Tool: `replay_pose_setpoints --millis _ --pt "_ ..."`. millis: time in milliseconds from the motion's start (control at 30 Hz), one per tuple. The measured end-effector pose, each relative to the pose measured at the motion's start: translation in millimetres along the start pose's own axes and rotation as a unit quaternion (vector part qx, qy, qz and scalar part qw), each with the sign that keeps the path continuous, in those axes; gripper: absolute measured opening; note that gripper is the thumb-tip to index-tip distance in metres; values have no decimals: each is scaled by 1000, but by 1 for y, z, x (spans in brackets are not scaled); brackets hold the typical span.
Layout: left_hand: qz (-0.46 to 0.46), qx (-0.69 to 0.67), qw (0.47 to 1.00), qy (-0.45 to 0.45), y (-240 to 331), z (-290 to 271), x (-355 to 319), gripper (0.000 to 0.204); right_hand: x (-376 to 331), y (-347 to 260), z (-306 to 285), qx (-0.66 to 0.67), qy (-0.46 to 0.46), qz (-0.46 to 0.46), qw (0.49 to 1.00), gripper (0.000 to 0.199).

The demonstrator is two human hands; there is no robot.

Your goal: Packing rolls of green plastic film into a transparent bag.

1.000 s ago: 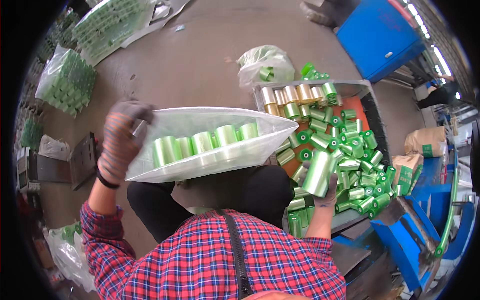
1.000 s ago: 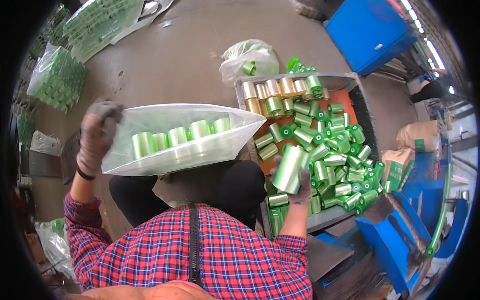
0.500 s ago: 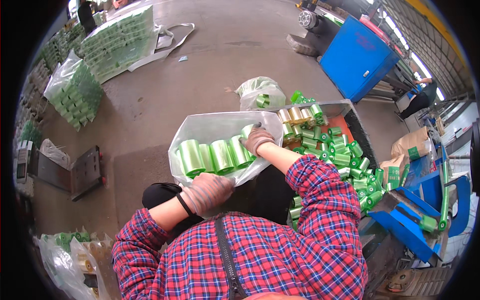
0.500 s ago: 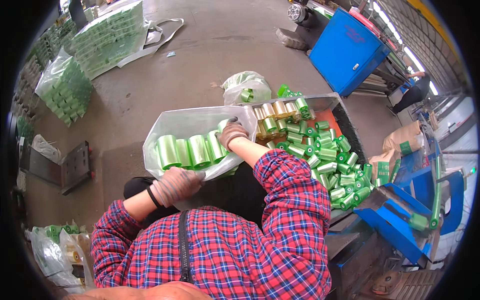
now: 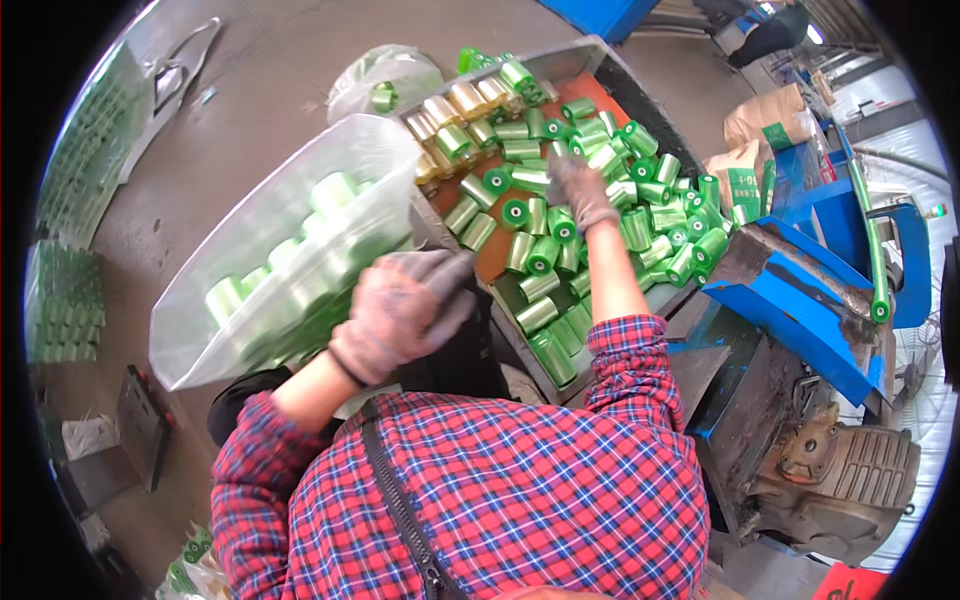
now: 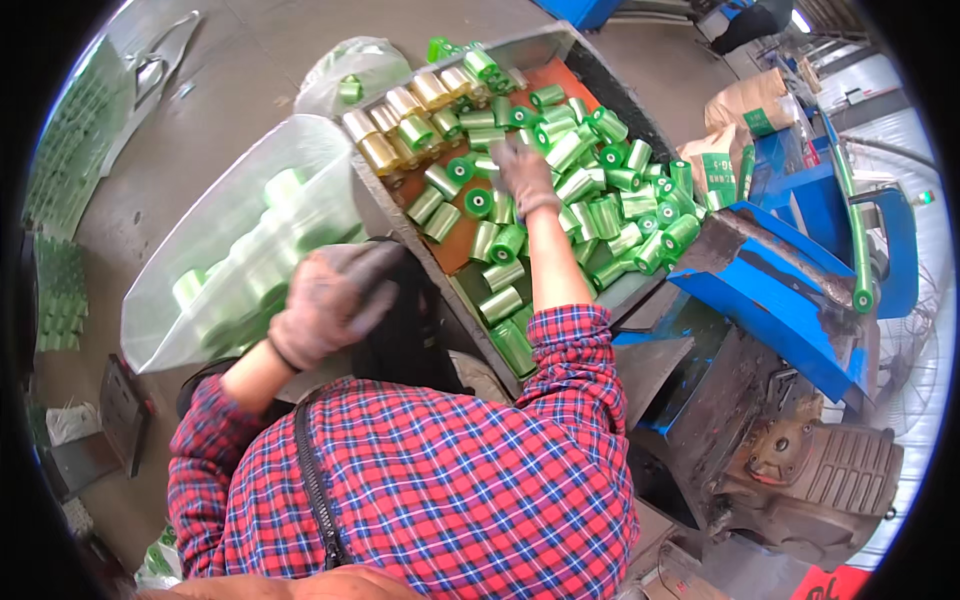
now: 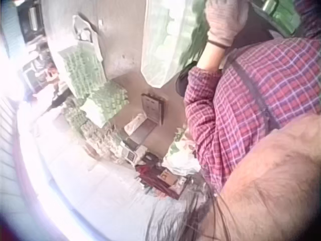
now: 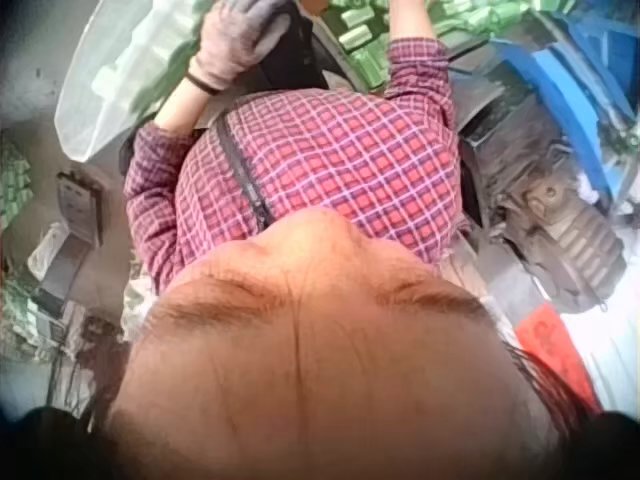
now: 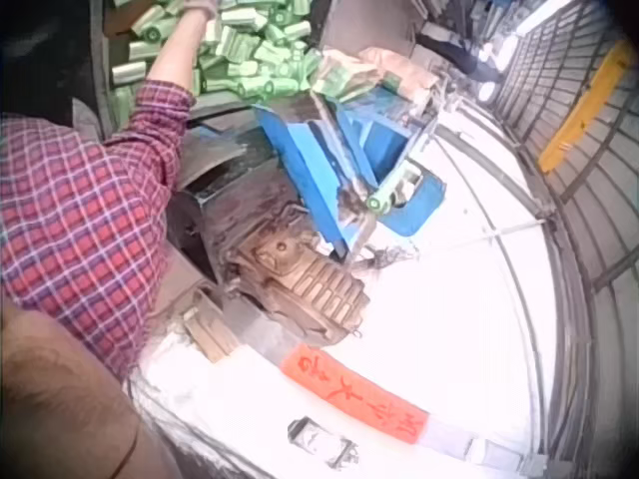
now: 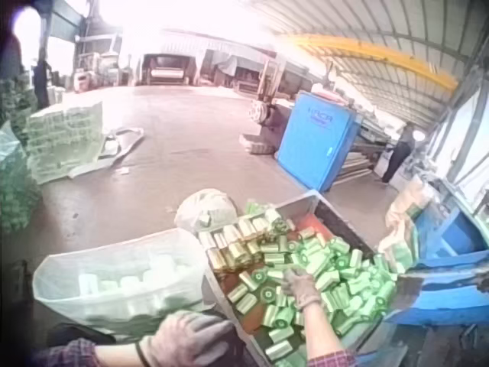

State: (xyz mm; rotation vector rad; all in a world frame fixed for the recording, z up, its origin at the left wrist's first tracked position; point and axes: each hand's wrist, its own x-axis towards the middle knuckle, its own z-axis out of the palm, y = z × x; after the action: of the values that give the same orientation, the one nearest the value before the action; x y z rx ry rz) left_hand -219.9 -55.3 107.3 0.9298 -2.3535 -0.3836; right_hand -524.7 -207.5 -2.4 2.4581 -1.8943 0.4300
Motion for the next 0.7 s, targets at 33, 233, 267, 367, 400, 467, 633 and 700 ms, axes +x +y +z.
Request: replay_pose_setpoints --millis 33,233,267,367,400,467,633,700 --pt "11 -23 1000 -14 -9 40 9 41 -21 26 43 -61 -117 64 989 29" --pt "20 59 997 -44 -36 121 47 46 -96 56 179 127 -274 609 733 75" --pt "7 60 997 -53 -38 123 56 46 -94 55 185 144 -289 613 721 85" --pt "4 22 993 -112 -41 135 87 45 -90 56 213 89 -283 652 698 99" --pt "3 24 993 -115 -46 139 95 46 -96 74 220 111 -296 650 691 95" --pt "-18 25 993 -110 -59 147 104 48 -97 109 219 241 -358 583 688 88" --pt "-96 53 976 -190 -74 158 124 65 -143 110 166 713 -121 579 377 44" --pt "-161 1 974 -160 -66 164 137 73 -172 100 166 683 -98 194 697 34"
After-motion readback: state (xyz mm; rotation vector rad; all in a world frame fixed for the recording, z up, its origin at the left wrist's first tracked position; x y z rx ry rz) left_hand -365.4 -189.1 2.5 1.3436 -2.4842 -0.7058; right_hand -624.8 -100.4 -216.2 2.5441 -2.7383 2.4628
